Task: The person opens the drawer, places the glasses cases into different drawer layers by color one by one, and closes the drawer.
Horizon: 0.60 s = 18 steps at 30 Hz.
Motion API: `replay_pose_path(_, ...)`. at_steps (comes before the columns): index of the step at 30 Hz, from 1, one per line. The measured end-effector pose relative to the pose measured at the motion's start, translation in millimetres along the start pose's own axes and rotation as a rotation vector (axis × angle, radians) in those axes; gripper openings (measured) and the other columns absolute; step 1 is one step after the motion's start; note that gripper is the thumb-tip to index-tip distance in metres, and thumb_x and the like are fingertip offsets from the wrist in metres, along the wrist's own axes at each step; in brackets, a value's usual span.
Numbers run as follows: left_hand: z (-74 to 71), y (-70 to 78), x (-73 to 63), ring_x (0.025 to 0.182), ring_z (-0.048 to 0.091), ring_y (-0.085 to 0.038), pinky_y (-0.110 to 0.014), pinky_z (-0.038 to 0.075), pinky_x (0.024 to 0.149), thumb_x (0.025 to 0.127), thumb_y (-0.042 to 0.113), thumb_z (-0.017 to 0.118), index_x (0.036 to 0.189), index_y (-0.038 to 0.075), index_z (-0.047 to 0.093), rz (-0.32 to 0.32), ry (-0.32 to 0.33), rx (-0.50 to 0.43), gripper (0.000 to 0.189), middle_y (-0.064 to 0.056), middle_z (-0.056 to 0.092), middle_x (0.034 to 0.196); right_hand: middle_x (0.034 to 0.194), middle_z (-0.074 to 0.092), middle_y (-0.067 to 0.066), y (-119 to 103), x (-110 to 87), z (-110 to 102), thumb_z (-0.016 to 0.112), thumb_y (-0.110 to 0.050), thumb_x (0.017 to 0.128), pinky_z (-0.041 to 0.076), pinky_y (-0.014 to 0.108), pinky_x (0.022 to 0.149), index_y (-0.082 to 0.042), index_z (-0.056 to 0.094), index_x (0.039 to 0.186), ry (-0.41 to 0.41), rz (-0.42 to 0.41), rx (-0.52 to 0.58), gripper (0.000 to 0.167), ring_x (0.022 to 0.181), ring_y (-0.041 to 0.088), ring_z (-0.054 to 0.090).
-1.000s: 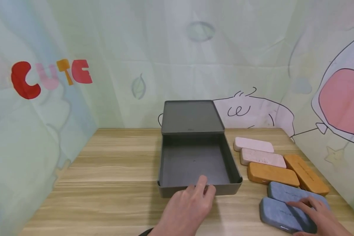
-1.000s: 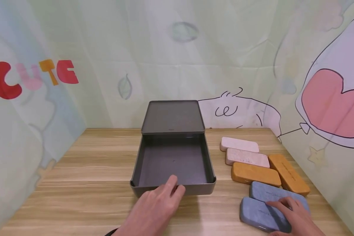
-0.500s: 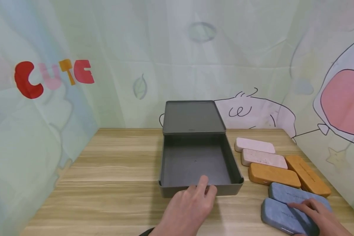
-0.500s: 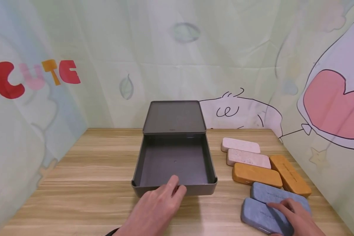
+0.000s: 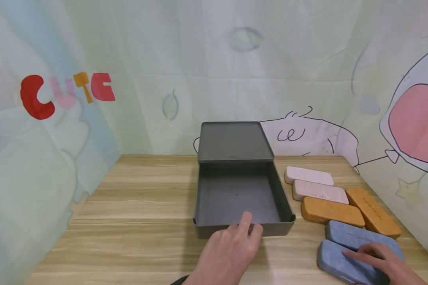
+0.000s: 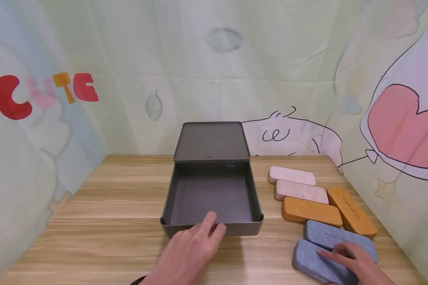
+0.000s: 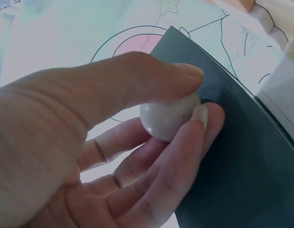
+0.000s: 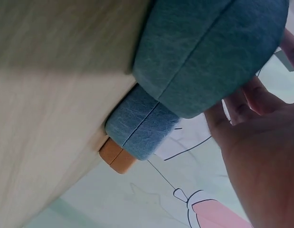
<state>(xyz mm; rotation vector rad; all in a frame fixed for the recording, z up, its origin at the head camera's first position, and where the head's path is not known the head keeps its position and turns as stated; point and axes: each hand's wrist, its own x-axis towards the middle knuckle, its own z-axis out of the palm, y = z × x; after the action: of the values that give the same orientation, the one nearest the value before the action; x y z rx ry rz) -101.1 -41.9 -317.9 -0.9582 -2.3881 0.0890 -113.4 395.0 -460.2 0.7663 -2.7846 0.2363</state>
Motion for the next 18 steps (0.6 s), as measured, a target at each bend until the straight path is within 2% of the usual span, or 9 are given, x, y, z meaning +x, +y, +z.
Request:
replay_pose_path(4, 0.6, 0.6, -0.4, 0.047, 0.022, -0.003, -0.015, 0.017, 0.039, 0.09, 0.012, 0.074, 0.099, 0.016, 0.067, -0.009, 0.014, 0.001, 0.012, 0.003, 0.051, 0.087, 0.11, 0.055, -0.01, -3, 1.6, -4, 0.09, -0.053, 0.065, 0.042, 0.02, 0.065, -0.039, 0.068, 0.131, -0.058, 0.026, 0.005, 0.071, 0.092, -0.008, 0.043)
replay_pose_path(9, 0.3, 0.6, -0.5, 0.047, 0.023, -0.003, -0.014, 0.018, 0.039, 0.09, 0.012, 0.074, 0.1, 0.015, 0.067, -0.008, 0.006, 0.003, 0.013, 0.002, 0.051, 0.088, 0.116, 0.055, -0.002, -9, 4.0, -13, 0.081, -0.051, 0.08, 0.044, 0.02, 0.066, -0.037, 0.068, 0.132, -0.19, 0.154, 0.028, 0.056, 0.092, -0.008, 0.044)
replay_pose_path(13, -0.6, 0.6, -0.3, 0.047, 0.026, -0.003, -0.014, 0.02, 0.039, 0.091, 0.013, 0.073, 0.102, 0.015, 0.067, -0.009, -0.015, 0.001, 0.013, 0.002, 0.052, 0.09, 0.115, 0.054, -0.004, -15, 5.9, -18, 0.085, -0.047, 0.077, 0.043, 0.019, 0.065, -0.036, 0.069, 0.13, -0.129, 0.16, 0.015, 0.055, 0.09, -0.008, 0.043)
replay_pose_path(18, -1.5, 1.4, -0.1, 0.047, 0.028, -0.002, -0.013, 0.021, 0.039, 0.093, 0.013, 0.072, 0.104, 0.015, 0.068, -0.017, -0.044, -0.018, 0.013, 0.001, 0.054, 0.093, 0.116, 0.055, -0.004, -24, 11.0, -26, 0.085, -0.052, 0.074, 0.044, 0.02, 0.067, -0.037, 0.071, 0.128, -0.121, 0.23, -0.022, 0.058, 0.091, -0.005, 0.046)
